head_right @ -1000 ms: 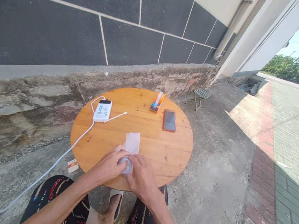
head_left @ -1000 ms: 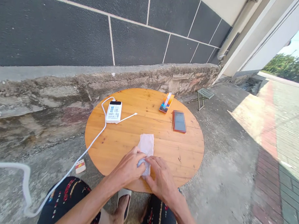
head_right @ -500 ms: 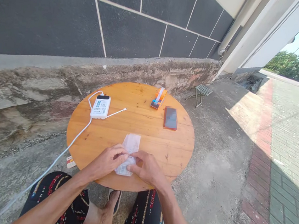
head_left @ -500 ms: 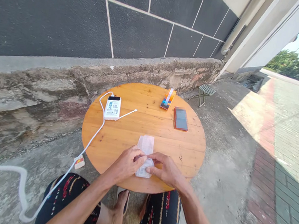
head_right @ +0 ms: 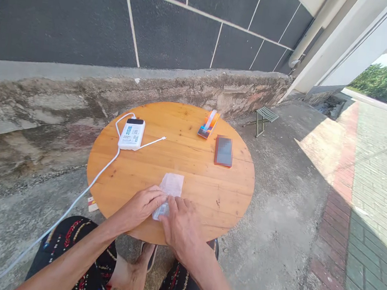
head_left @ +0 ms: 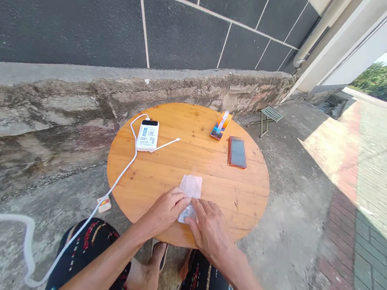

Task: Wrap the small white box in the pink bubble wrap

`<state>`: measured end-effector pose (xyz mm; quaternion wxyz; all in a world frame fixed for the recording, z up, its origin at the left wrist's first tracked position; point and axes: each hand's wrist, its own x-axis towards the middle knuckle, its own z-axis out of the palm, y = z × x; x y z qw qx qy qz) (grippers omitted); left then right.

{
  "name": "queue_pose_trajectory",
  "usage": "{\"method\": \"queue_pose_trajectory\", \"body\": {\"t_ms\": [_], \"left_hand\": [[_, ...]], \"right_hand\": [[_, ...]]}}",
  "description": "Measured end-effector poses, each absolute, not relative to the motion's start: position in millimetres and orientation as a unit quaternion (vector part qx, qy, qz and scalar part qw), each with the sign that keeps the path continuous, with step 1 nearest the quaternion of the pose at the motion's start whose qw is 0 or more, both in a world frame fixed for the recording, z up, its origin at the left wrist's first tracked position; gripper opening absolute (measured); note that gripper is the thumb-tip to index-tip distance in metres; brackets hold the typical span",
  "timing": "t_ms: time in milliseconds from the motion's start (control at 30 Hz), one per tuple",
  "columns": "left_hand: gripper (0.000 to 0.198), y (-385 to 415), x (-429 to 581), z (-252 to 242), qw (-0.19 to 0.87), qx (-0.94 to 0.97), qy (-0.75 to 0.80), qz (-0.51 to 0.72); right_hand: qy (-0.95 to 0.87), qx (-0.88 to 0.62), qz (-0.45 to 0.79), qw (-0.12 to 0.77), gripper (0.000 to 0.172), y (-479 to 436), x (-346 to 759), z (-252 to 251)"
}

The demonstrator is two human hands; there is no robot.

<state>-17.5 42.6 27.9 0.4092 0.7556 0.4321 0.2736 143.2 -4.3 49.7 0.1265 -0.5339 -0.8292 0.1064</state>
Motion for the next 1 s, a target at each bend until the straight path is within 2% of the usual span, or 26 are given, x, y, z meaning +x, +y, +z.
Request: {"method": "queue_pose_trajectory", "body": {"t_ms": [100, 233, 333, 433, 567, 767, 900, 1000], "left_hand": [[0.029, 41.7, -16.8, 29.8, 0.428, 0.728, 0.457, 0.279], [0.034, 44.9, -23.5, 35.3, 0.41, 0.732, 0.471, 0.273], [0.031, 52.8, -30.0, 35.8, 0.35, 0.744, 0.491, 0.289], [0.026, 63.9, -29.7, 31.5, 0.34, 0.739, 0.519, 0.263], [0.029, 77.3, -19.7, 26.2, 0.318, 0.732, 0.562, 0.218], [0.027, 69.9, -25.2, 32.8, 0.347, 0.705, 0.569, 0.241], [0.023, 53.2, -43.3, 35.3, 0.337, 0.688, 0.597, 0.24], [0.017, 47.9, -48.9, 30.9, 0.35, 0.683, 0.602, 0.22]], "right_hand": [[-0.833, -0.542, 0.055, 0.098, 0.041, -11.5, 135.2, 45.2], [-0.841, -0.532, 0.044, 0.089, 0.026, -8.5, 135.0, 43.6], [-0.844, -0.523, 0.065, 0.094, 0.022, -4.4, 138.4, 45.7], [-0.843, -0.522, 0.078, 0.102, 0.021, -2.7, 140.9, 47.2], [-0.843, -0.52, 0.083, 0.108, 0.025, -1.6, 142.7, 46.3], [-0.839, -0.516, 0.099, 0.144, 0.03, -3.9, 145.4, 36.6], [-0.837, -0.509, 0.096, 0.175, 0.041, -11.4, 146.5, 25.3], [-0.84, -0.499, 0.092, 0.193, 0.043, -17.0, 146.4, 19.2]]}}
